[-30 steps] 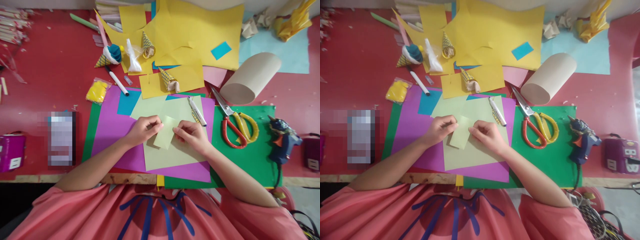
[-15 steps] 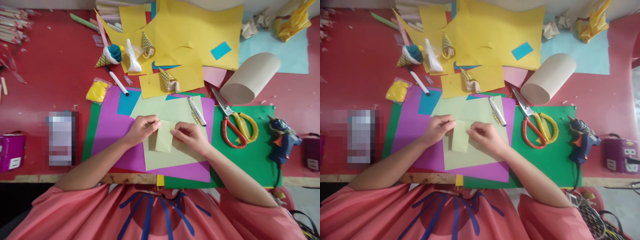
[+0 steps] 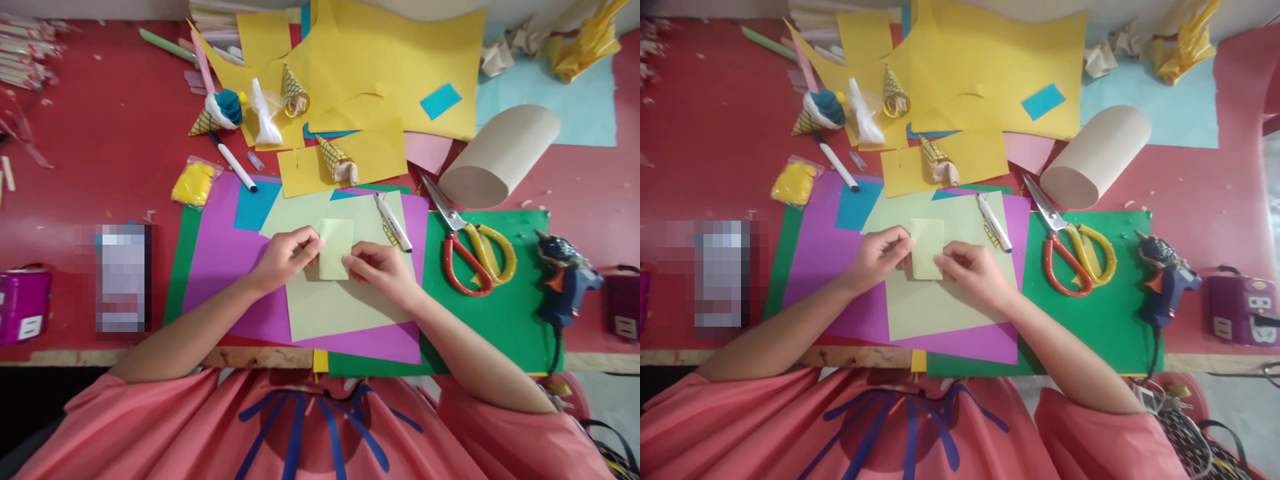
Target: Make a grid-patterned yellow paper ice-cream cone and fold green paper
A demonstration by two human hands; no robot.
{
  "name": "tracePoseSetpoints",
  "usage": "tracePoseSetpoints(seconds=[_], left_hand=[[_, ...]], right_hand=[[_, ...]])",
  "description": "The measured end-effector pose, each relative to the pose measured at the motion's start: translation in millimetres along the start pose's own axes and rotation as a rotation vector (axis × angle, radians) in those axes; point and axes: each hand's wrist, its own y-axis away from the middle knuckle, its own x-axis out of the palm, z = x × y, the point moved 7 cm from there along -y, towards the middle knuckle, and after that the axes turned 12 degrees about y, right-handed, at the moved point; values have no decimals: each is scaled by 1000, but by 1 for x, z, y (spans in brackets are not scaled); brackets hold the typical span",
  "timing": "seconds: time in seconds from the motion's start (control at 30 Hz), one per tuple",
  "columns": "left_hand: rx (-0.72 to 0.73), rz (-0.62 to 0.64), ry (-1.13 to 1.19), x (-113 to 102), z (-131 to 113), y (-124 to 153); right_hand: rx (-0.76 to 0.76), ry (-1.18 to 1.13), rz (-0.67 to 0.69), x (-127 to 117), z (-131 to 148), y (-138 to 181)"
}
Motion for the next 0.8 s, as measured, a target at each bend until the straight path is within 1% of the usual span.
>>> tracePoseSetpoints(seconds=[0.13, 0.27, 0.37, 0.47, 0.57, 0.7, 0.8], left_hand=[[4, 8, 22, 2, 1, 0], [-1, -2, 107, 1, 9, 1], [60, -17, 187, -1, 13, 2], [104, 20, 225, 1, 14, 2], [122, 49, 218, 3, 13, 2], [113, 54, 195, 0, 10, 2], [149, 65, 142, -2, 4, 2]], right_hand=[[2, -44, -11, 0, -2, -1], [7, -75, -60, -4, -5, -1], [30, -72, -82, -5, -9, -2], [39, -36, -97, -6, -10, -2], [23, 0, -118, -7, -10, -2], [-29, 34, -129, -9, -4, -1], [-37, 7, -130, -12, -3, -1]])
